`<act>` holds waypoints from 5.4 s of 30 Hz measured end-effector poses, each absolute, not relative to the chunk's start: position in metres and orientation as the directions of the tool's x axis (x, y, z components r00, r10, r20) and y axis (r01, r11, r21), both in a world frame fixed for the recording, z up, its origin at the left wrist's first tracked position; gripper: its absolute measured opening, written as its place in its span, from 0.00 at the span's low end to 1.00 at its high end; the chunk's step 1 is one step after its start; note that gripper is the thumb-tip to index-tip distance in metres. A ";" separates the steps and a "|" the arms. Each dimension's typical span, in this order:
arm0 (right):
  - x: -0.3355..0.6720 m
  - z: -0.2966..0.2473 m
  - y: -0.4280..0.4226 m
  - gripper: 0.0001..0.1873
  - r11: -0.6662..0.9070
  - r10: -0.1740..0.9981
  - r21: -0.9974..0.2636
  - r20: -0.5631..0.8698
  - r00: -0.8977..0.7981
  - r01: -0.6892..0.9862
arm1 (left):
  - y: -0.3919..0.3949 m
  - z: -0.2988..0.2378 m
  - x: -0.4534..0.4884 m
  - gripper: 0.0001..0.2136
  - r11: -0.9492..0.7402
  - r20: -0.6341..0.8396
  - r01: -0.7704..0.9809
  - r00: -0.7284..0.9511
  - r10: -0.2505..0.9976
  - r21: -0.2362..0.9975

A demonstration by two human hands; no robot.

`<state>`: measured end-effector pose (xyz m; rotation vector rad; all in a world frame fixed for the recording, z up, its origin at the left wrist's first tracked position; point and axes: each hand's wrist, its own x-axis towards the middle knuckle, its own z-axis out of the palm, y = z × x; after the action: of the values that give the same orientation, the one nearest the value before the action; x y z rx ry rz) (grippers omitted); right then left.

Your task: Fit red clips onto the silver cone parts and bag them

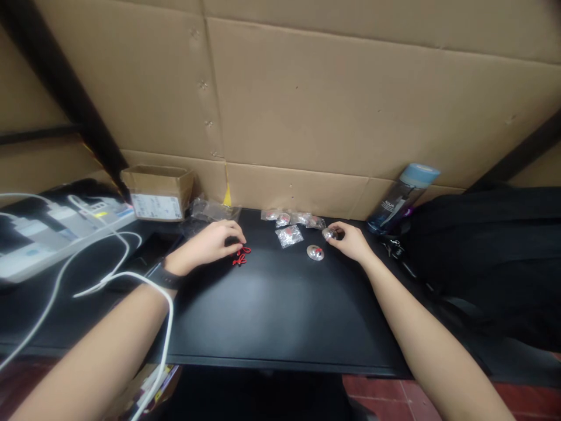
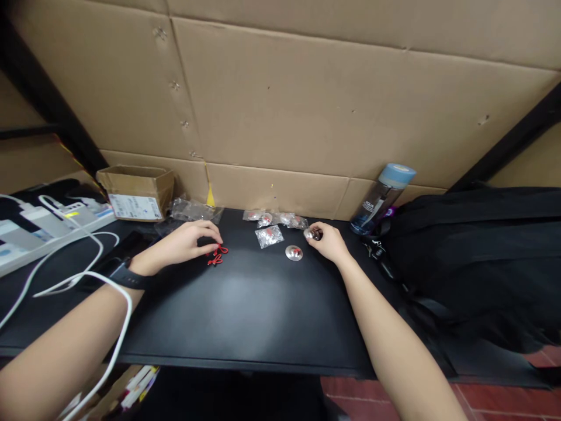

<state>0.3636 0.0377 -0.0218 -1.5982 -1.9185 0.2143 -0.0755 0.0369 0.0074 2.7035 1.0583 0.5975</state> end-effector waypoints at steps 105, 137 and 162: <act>0.224 -0.007 -0.064 0.26 0.481 0.867 -0.869 0.451 -0.213 0.119 | -0.033 -0.008 0.020 0.06 -0.604 0.488 0.409 0.360 0.795 0.684; 0.226 -0.002 -0.063 0.26 0.581 0.811 -0.778 0.529 -0.251 0.240 | -0.037 0.000 0.020 0.04 -0.689 0.500 0.521 0.475 0.724 0.503; 0.222 -0.003 -0.069 0.25 0.586 0.799 -0.807 0.561 -0.216 0.072 | -0.042 -0.001 0.025 0.06 -0.635 0.518 0.331 0.379 0.767 0.698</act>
<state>0.2216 -0.0687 -0.0026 -0.7332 -1.6715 0.7920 0.0251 -0.0424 -0.0013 2.1560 0.9446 1.1881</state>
